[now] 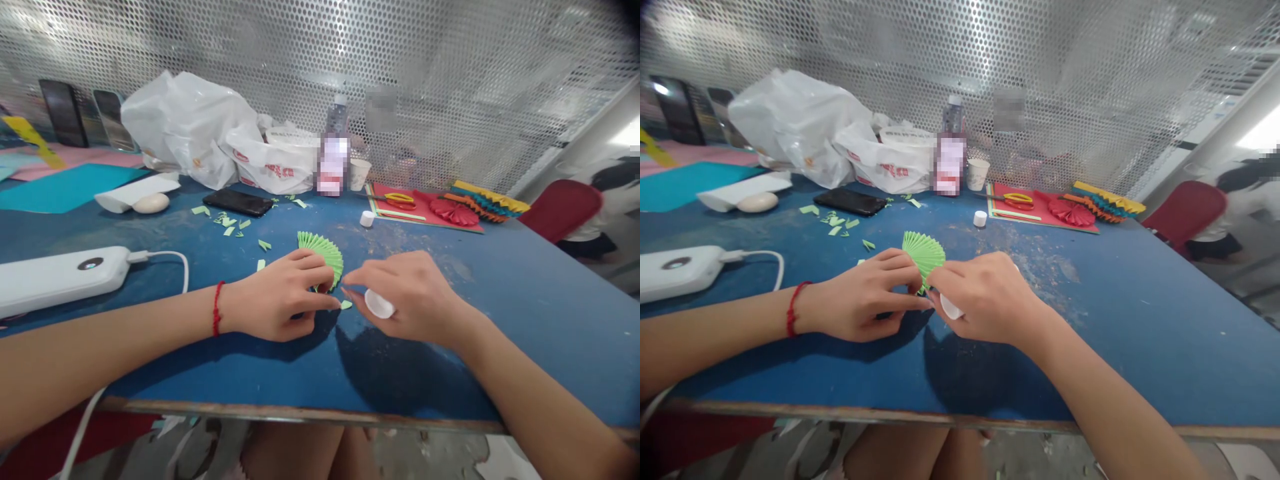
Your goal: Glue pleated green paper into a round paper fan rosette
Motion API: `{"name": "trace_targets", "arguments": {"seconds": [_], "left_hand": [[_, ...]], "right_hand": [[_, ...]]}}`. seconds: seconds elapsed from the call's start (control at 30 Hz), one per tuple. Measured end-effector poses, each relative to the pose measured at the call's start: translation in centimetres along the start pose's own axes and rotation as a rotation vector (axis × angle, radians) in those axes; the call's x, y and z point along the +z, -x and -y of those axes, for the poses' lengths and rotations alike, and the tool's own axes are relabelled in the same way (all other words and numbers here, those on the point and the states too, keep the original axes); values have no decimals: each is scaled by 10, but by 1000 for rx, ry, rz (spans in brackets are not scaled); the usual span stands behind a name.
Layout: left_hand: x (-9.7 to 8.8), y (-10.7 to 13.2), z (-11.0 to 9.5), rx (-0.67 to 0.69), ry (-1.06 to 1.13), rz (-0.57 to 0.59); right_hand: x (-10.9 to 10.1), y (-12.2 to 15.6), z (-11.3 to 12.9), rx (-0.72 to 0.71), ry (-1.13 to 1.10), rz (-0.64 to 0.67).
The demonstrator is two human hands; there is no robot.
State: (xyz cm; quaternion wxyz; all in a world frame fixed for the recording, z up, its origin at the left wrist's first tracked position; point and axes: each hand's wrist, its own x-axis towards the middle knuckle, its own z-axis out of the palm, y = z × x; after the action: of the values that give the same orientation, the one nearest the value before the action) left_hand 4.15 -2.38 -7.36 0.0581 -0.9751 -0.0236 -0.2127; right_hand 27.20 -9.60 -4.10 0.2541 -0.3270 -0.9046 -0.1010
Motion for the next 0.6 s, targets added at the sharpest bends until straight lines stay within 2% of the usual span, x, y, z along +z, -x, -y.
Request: {"name": "trace_targets", "arguments": {"seconds": [0.07,0.1,0.13,0.2,0.3,0.4,0.6], "left_hand": [[1,0,1,-4,21,8],[1,0,2,-5,35,10],[2,0,3,-5,50,7],[2,1,5,-3,71,-16],[1,1,5,7,55,-44],[0,1,4,23,19,-35],[3,4,5,27,-3,-42]], "right_hand": [[2,-1,5,54,-195,-338],[5,-2,8,111,-327,-466],[8,-3,10,176,-461,-559],[17,-6,12,293,-679,-650],[33,-9,10,394,-892,-640],[46,-13,5,423,-1045,-578],[56,-17,3,408,-1110,-493]]}}
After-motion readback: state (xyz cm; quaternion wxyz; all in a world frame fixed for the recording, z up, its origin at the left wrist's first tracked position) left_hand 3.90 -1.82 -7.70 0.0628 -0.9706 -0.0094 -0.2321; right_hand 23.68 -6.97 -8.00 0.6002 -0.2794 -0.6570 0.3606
